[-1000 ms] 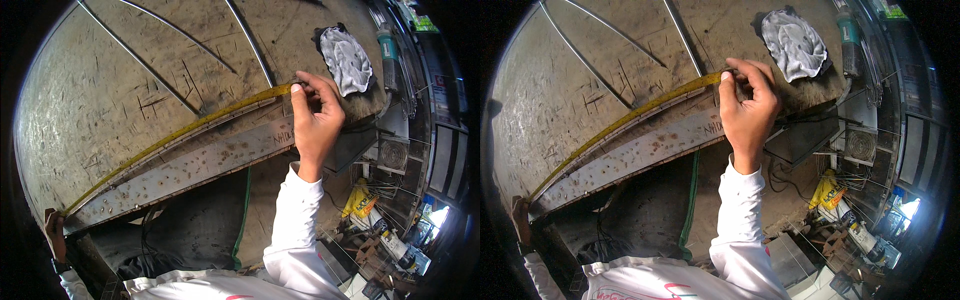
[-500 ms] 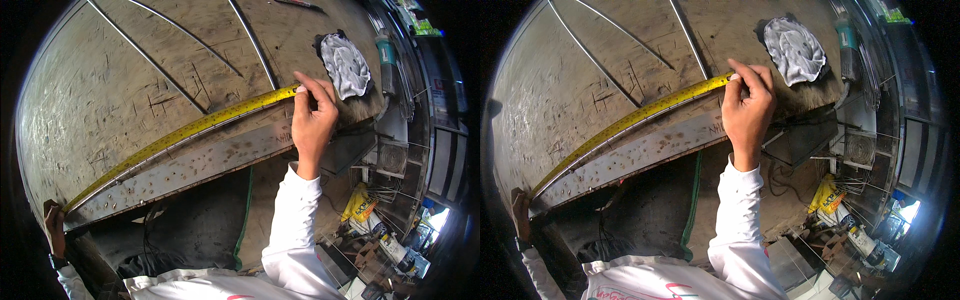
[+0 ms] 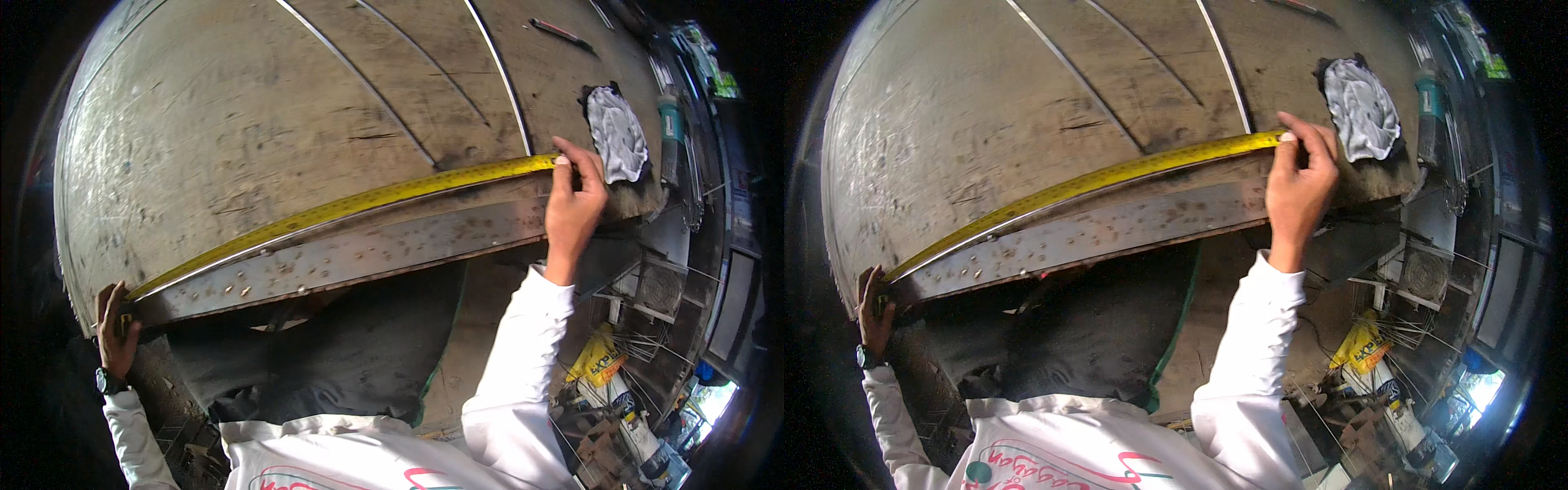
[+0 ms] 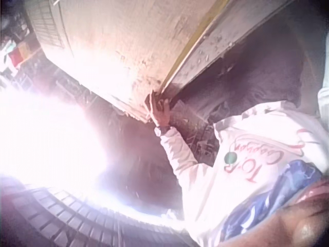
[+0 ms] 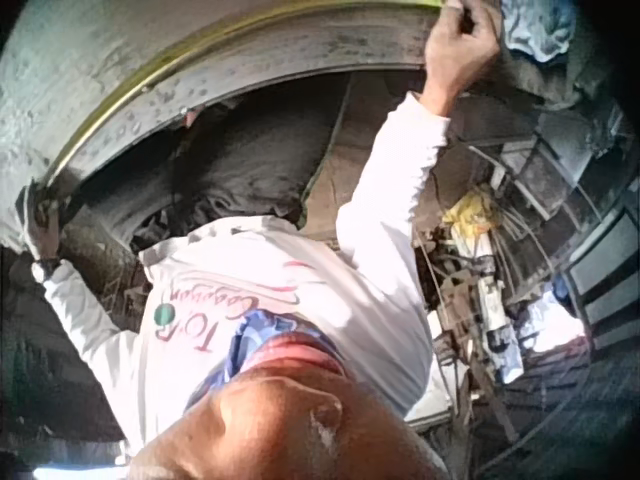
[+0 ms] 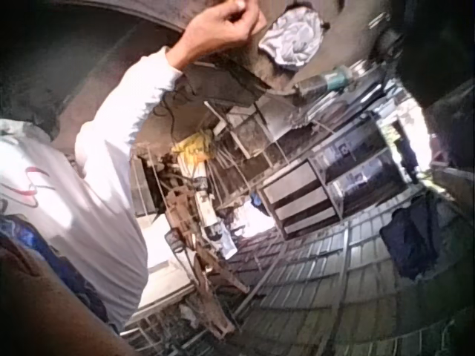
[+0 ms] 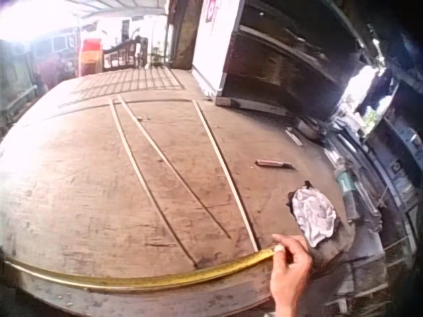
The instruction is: The person uses a tape measure and a marker to measure and mark a large metal sheet on a workbench. They repeatedly extend the tape measure along different sections of the sheet and make marks at specific intervals.
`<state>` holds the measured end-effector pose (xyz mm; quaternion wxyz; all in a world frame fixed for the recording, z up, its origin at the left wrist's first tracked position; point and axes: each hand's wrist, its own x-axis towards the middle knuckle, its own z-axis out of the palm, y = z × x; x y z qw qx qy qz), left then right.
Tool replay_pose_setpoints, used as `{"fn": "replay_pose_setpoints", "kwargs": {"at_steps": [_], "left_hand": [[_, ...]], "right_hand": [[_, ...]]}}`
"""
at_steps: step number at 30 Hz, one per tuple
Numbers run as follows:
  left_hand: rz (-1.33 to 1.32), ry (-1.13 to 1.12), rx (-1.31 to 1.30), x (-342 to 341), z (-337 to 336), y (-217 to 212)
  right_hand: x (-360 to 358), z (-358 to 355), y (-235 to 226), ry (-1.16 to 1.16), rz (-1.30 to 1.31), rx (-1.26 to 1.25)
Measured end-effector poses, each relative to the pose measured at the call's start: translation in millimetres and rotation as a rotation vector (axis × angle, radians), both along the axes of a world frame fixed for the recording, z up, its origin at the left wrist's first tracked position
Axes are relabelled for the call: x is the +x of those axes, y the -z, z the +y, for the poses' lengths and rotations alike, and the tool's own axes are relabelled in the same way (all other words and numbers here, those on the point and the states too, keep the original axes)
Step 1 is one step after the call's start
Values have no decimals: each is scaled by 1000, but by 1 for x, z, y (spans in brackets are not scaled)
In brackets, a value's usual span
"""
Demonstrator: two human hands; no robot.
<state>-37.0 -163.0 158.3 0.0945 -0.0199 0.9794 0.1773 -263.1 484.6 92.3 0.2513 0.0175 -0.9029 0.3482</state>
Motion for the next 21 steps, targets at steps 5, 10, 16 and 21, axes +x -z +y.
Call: {"fn": "replay_pose_setpoints", "kwargs": {"at_steps": [5, 10, 16, 21], "left_hand": [[1, 85, -43, 3, -27, -10], [-5, -40, -67, 47, -102, -12], [62, 51, -187, 61, -125, -12], [163, -28, -209, 64, -108, -2]], "right_hand": [[-1, 9, 1, -15, -18, -34], [-5, 11, 4, -58, -5, 73], [-9, 34, 19, -70, -64, 45], [-14, 47, 24, -68, -102, -13]]}}
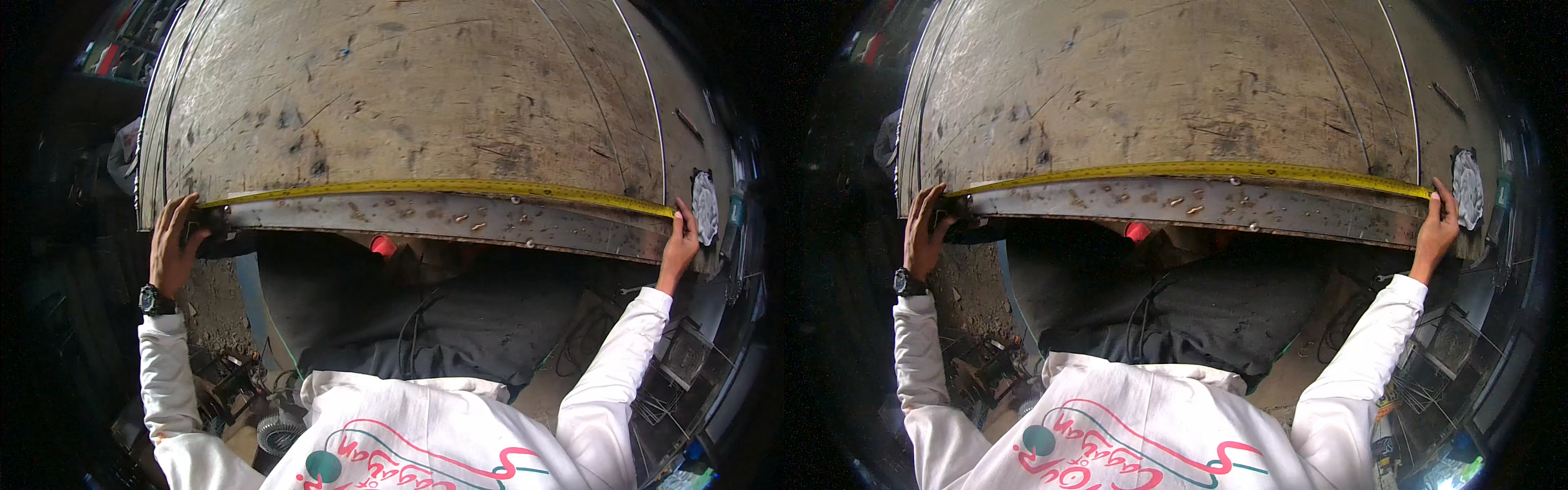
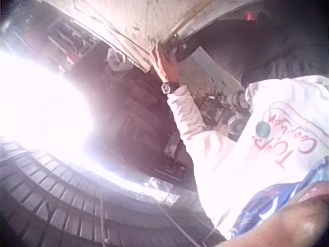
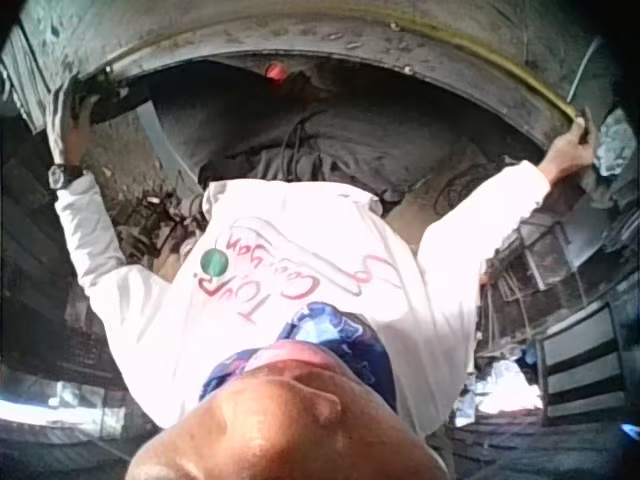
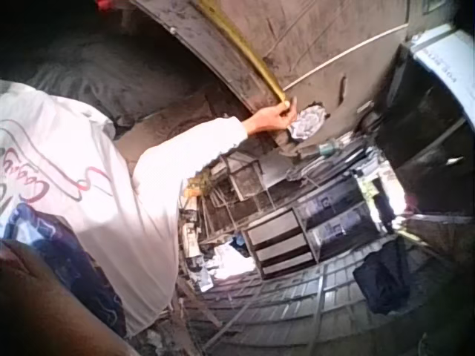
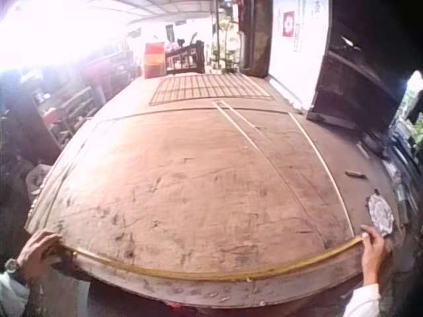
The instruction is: The person uses a tape measure and a marker to measure and mark a large metal sheet on a workbench. They repeatedly extend the tape measure along different sections of the sheet and make marks at specific intervals.
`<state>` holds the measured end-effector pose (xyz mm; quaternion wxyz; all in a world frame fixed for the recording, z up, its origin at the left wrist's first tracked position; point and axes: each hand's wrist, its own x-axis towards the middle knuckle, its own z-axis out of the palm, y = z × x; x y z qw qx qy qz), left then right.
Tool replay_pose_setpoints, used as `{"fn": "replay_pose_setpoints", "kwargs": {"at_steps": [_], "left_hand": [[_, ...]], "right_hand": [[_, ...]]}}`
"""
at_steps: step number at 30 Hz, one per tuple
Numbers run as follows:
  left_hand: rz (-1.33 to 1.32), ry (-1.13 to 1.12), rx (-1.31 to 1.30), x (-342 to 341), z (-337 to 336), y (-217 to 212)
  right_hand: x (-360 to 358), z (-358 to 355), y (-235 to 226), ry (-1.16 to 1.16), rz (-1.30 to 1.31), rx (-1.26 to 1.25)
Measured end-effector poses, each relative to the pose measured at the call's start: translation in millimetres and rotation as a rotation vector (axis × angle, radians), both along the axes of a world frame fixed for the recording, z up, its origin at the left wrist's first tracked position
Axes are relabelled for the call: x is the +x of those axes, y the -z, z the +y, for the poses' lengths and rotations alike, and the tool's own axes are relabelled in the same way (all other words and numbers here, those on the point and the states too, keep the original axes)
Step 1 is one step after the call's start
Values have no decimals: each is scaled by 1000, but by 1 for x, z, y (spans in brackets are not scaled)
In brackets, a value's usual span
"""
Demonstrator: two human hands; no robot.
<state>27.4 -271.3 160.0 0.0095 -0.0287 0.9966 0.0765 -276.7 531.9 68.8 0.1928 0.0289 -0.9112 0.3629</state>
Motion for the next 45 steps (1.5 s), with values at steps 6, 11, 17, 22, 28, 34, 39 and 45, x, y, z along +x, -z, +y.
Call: {"fn": "replay_pose_setpoints", "kwargs": {"at_steps": [6, 11, 17, 22, 28, 34, 39, 45], "left_hand": [[213, -32, -152, 4, 27, 22], [313, -94, -18, -12, 28, 19], [244, -104, -20, -22, 21, 20], [279, -96, 17, -21, 20, 29], [224, -10, 119, -43, 49, 20], [192, 35, 110, -46, 39, 24], [146, 20, 112, -47, 35, 23], [171, 22, 22, -48, 41, 23]], "right_hand": [[-5, 7, 2, 21, 1, 35], [-9, 12, 5, 29, 3, 46], [-10, 12, 6, 14, 13, 31], [-10, 12, 7, 12, 20, 31], [-9, 12, 4, -17, 39, 87], [-8, 8, 3, -21, 40, 97], [-7, 7, 2, -5, 37, 94], [-7, 9, 2, 4, 35, 100]]}}
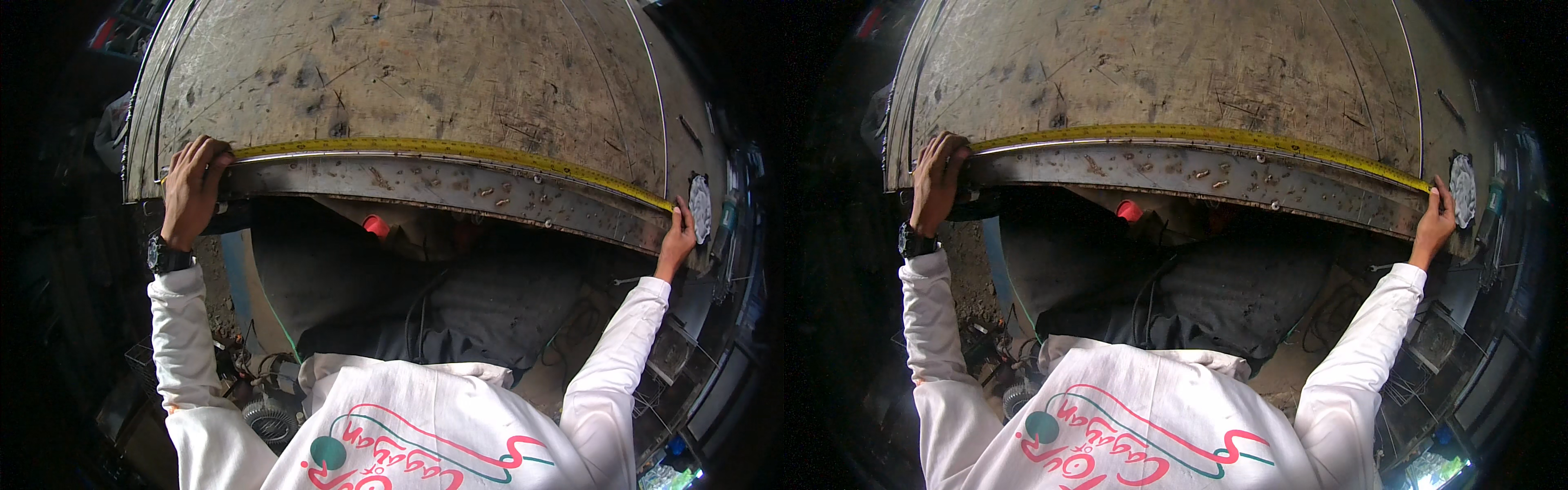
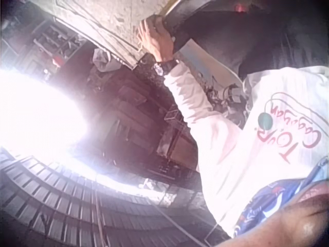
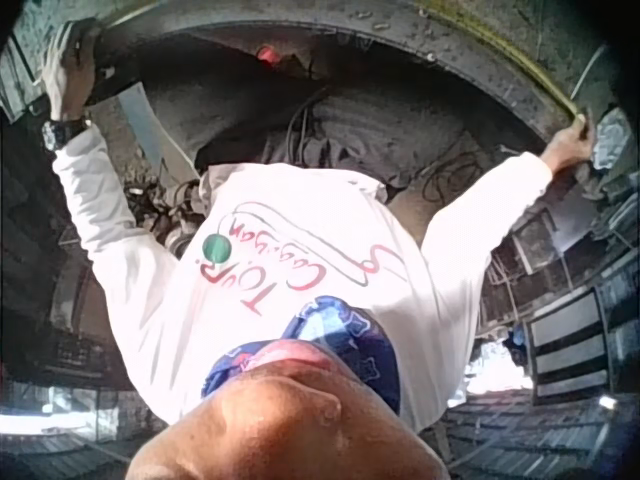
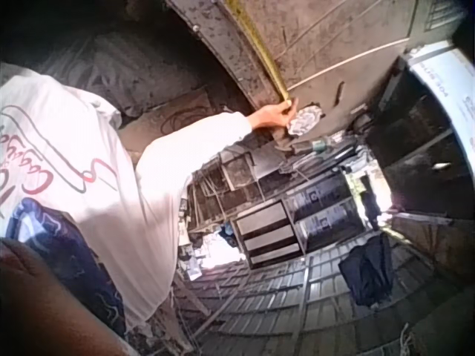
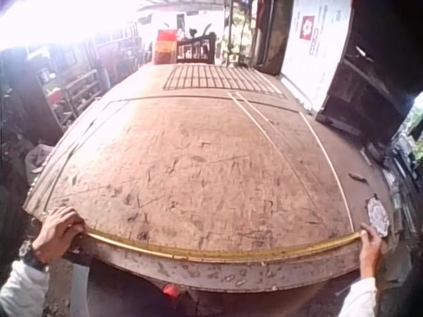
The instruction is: The person uses a tape measure and a marker to measure and mark a large metal sheet on a workbench. They repeatedly extend the tape measure along different sections of the sheet and make marks at specific intervals.
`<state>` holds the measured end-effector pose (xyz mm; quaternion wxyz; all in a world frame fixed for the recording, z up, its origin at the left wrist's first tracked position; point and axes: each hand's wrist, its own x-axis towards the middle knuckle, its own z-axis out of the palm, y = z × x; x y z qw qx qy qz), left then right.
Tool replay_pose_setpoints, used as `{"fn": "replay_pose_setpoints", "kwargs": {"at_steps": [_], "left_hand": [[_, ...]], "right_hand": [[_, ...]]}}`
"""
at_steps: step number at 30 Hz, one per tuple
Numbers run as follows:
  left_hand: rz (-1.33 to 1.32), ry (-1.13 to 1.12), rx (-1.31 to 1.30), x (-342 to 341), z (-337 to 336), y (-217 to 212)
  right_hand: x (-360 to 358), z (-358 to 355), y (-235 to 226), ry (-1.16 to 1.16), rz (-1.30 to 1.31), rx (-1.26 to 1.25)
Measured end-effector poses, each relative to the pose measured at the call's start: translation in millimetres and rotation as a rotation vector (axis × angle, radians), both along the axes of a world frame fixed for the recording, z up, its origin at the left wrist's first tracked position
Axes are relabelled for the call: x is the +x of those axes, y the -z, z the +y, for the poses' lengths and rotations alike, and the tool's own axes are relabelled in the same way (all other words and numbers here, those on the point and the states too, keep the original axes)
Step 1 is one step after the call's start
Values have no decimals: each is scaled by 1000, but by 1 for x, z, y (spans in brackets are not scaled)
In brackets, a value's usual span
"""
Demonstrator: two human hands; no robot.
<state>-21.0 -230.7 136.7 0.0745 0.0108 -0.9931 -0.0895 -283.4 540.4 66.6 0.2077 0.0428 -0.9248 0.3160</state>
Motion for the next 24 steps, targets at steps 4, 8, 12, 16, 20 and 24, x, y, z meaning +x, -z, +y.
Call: {"fn": "replay_pose_setpoints", "kwargs": {"at_steps": [4, 8, 12, 16, 20, 24], "left_hand": [[-19, -18, 1, 2, 0, 0], [-5, -5, 17, 5, 2, 0], [37, -24, -62, 7, 15, 1], [114, 2, 179, -11, 52, 3], [131, 91, 209, -31, 72, 17], [165, 56, 206, -32, 69, 29]], "right_hand": [[1, -5, 1, 29, -17, -67], [1, -7, -3, 27, -21, -35], [3, -11, -4, 28, -15, -2], [3, -9, -4, 22, -7, -27], [2, -12, -5, 15, -1, 1], [1, -11, -3, 6, -3, -30]]}}
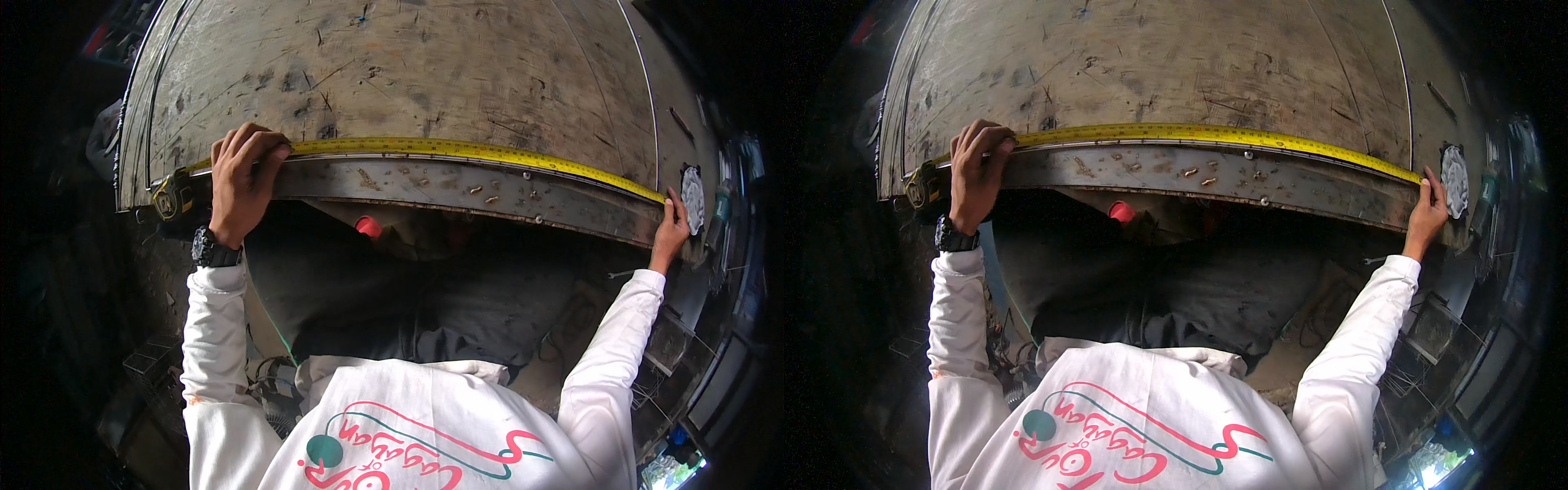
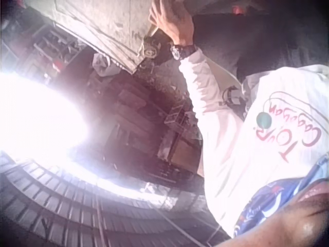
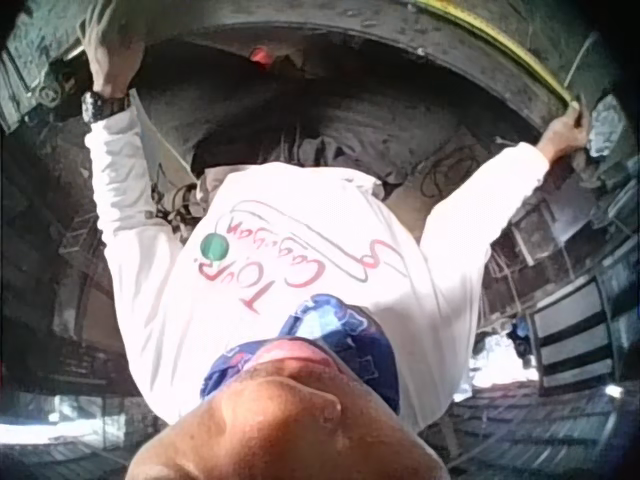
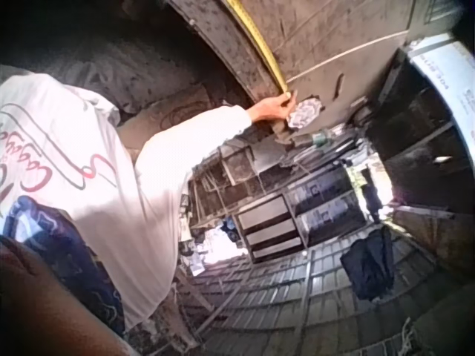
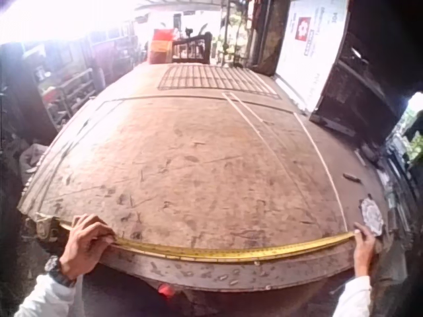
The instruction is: The person uses a tape measure and a marker to measure and mark a large metal sheet on a workbench. They repeatedly extend the tape measure along different sections of the sheet and make marks at specific intervals.
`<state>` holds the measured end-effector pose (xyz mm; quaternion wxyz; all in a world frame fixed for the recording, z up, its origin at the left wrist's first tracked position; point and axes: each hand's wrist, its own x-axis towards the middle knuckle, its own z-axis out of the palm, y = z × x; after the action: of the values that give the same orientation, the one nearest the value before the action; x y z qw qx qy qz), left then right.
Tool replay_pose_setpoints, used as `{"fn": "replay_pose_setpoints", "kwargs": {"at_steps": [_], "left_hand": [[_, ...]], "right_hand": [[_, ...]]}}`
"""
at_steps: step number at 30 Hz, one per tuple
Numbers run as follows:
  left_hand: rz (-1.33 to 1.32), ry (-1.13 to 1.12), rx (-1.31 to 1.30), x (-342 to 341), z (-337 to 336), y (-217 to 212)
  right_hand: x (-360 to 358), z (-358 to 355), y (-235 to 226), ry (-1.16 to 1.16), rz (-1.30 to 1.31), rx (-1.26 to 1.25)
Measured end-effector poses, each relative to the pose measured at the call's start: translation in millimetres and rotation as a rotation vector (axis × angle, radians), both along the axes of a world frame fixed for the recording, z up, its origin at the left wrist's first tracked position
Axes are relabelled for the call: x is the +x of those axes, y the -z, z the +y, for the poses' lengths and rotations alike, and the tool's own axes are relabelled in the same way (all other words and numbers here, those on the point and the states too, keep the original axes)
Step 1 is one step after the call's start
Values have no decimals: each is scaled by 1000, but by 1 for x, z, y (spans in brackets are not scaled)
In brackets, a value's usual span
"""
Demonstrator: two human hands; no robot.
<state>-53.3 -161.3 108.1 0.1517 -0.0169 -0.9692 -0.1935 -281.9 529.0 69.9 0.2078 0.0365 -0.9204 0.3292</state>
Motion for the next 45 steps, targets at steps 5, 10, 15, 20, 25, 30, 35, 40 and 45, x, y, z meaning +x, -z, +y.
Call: {"fn": "replay_pose_setpoints", "kwargs": {"at_steps": [5, 10, 15, 20, 25, 30, 35, 40, 45], "left_hand": [[1, 2, 32, -1, 2, -1], [-9, -20, 45, -1, 1, -1], [-1, -15, 40, -3, 1, 0], [-2, -15, 43, -2, 1, -1], [-10, -17, 45, -3, 0, 0], [-5, -33, 52, -3, 3, -1], [4, -32, 47, -4, 2, 0], [-6, -33, 55, -4, 3, -1], [-6, -25, 52, -3, 2, -2]], "right_hand": [[0, 4, -1, -11, 13, 48], [2, 0, -1, 14, -4, 50], [2, 1, -3, 17, -5, 57], [2, -4, -3, 29, -7, 48], [1, -1, -1, 26, -11, -3], [1, -1, 1, 30, 8, -32], [2, -3, 0, 52, 15, -29], [3, -2, 3, 90, 0, -136], [2, -2, 4, 52, 75, -199]]}}
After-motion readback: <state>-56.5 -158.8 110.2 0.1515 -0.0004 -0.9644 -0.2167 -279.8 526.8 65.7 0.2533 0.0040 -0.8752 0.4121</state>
